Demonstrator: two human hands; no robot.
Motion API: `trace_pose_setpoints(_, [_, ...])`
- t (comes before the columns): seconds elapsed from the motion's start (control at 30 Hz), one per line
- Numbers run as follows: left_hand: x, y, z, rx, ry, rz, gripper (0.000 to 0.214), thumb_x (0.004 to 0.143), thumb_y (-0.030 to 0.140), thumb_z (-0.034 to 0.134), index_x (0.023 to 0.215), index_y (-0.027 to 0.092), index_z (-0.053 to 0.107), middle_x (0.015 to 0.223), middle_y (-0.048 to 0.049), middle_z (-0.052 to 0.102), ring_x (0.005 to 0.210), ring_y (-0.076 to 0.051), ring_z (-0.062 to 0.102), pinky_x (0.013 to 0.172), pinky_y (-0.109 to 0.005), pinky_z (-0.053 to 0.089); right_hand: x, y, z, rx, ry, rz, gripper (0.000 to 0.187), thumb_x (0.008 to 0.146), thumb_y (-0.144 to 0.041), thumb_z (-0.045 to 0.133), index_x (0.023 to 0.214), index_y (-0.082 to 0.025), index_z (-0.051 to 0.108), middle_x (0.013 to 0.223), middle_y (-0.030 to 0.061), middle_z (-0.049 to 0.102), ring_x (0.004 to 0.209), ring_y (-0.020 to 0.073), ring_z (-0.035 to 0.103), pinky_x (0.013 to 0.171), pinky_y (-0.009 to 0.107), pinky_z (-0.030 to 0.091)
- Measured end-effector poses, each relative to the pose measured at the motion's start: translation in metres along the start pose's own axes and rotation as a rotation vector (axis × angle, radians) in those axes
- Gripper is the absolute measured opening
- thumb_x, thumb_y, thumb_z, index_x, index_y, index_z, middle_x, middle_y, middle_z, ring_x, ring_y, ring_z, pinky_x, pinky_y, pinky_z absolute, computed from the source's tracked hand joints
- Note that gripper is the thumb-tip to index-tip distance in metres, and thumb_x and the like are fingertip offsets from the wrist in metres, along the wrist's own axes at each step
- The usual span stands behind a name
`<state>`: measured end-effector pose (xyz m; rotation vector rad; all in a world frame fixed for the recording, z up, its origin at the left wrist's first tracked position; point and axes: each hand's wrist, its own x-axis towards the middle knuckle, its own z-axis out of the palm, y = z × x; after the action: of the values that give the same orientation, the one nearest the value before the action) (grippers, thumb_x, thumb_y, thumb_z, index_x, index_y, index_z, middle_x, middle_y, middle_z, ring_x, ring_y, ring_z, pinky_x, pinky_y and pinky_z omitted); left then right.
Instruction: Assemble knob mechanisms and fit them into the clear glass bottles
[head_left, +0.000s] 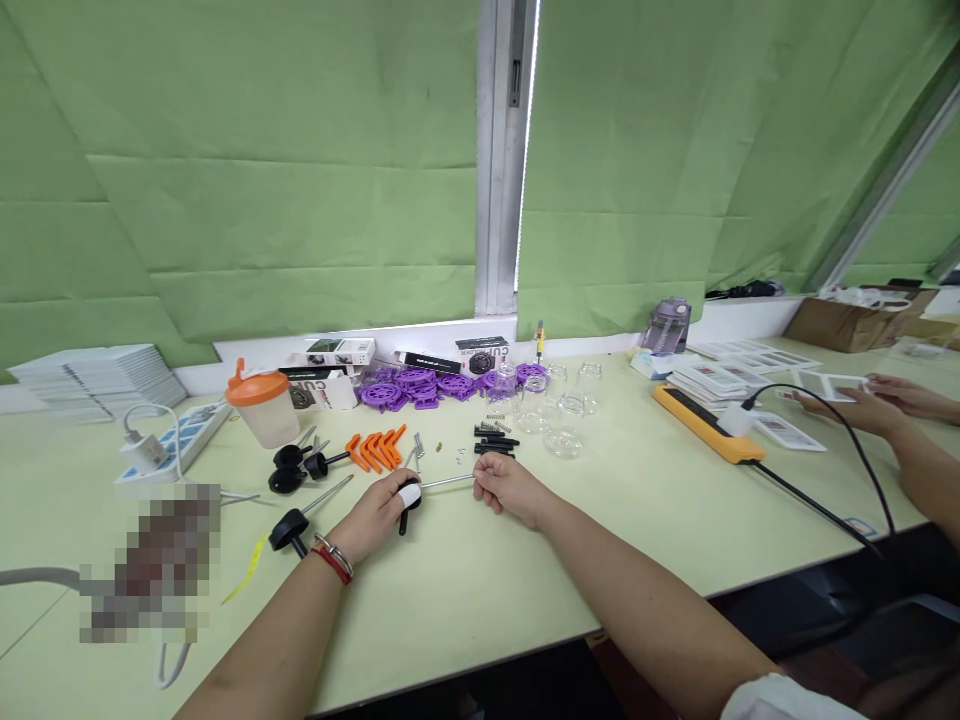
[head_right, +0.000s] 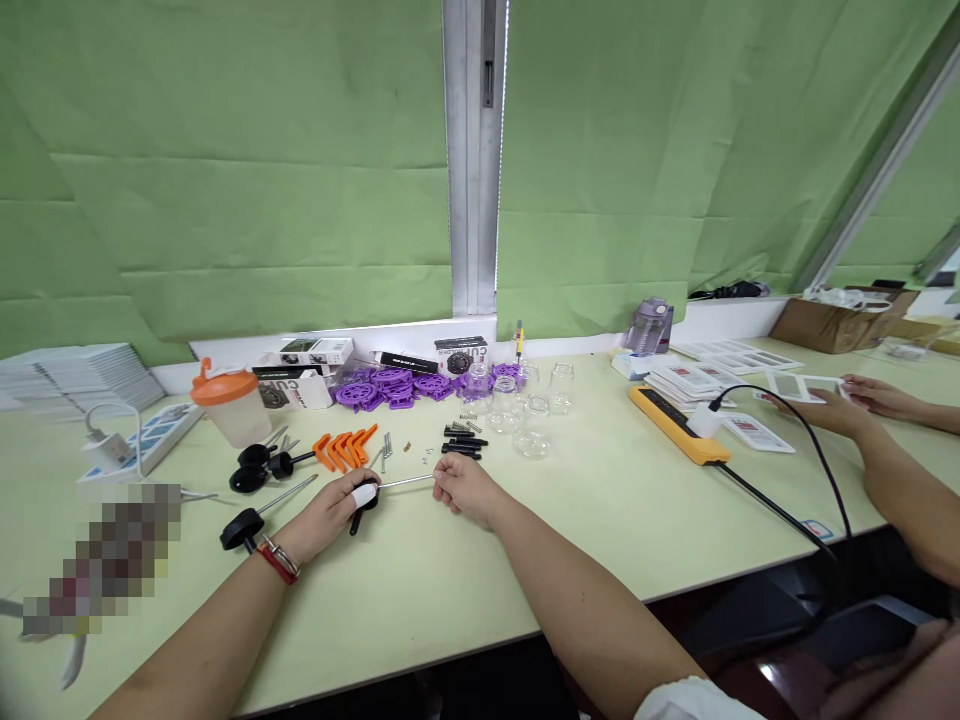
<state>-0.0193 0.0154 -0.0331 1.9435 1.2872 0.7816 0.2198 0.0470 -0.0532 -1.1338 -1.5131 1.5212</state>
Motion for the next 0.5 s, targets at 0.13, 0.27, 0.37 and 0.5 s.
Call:
trace_pose_setpoints(0.13, [-0.0002, -0.0002, 0.0000, -0.001, -0.003, -0.011, 0.019, 0.083, 0.030, 0.039, 0.090, 0.019, 0.054, 0.072, 0.0016, 0.046, 0.067, -0.015, 0.042, 0.062, -0.026, 0.037, -0.0002, -0.0005, 0.0008, 0.009, 0.005, 0.006, 0.015, 0.082, -0.031, 0.053, 0.076, -0.019, 0.047, 0.064, -0.0013, 0.058, 0.049, 0.0069, 0.044, 0.043, 0.018, 0.034])
trace_pose_setpoints(0.27, [0.0002, 0.0004, -0.0003, 0.013, -0.006, 0.000, 0.019, 0.083, 0.030, 0.039, 0.090, 0.019, 0.054, 0.074, 0.0009, 0.047, 0.069, -0.015, 0.043, 0.064, -0.027, 0.037, -0.0001, -0.0001, 0.0012, 0.003, 0.009, 0.000, 0.019, 0.084, -0.034, 0.053, 0.074, -0.018, 0.048, 0.063, -0.0013, 0.057, 0.048, 0.0068, 0.044, 0.042, 0.019, 0.035])
trace_pose_setpoints(0.37, [0.0001, 0.0024, -0.0011, 0.019, -0.012, -0.008, 0.019, 0.084, 0.031, 0.039, 0.090, 0.019, 0.053, 0.074, 0.0008, 0.047, 0.069, -0.015, 0.044, 0.065, -0.027, 0.038, -0.0001, -0.0004, 0.0015, -0.001, 0.009, -0.006, 0.021, 0.085, -0.035, 0.051, 0.073, -0.018, 0.048, 0.062, -0.0012, 0.057, 0.048, 0.0070, 0.043, 0.041, 0.018, 0.034])
trace_pose_setpoints(0.5, [-0.0004, 0.0052, -0.0018, 0.027, -0.016, -0.017, 0.019, 0.083, 0.030, 0.039, 0.090, 0.019, 0.053, 0.073, 0.0006, 0.047, 0.069, -0.015, 0.043, 0.064, -0.027, 0.038, 0.0001, -0.0008, 0.0020, -0.009, 0.013, -0.006, 0.022, 0.086, -0.035, 0.049, 0.073, -0.018, 0.048, 0.062, -0.0008, 0.057, 0.048, 0.0068, 0.043, 0.041, 0.018, 0.034])
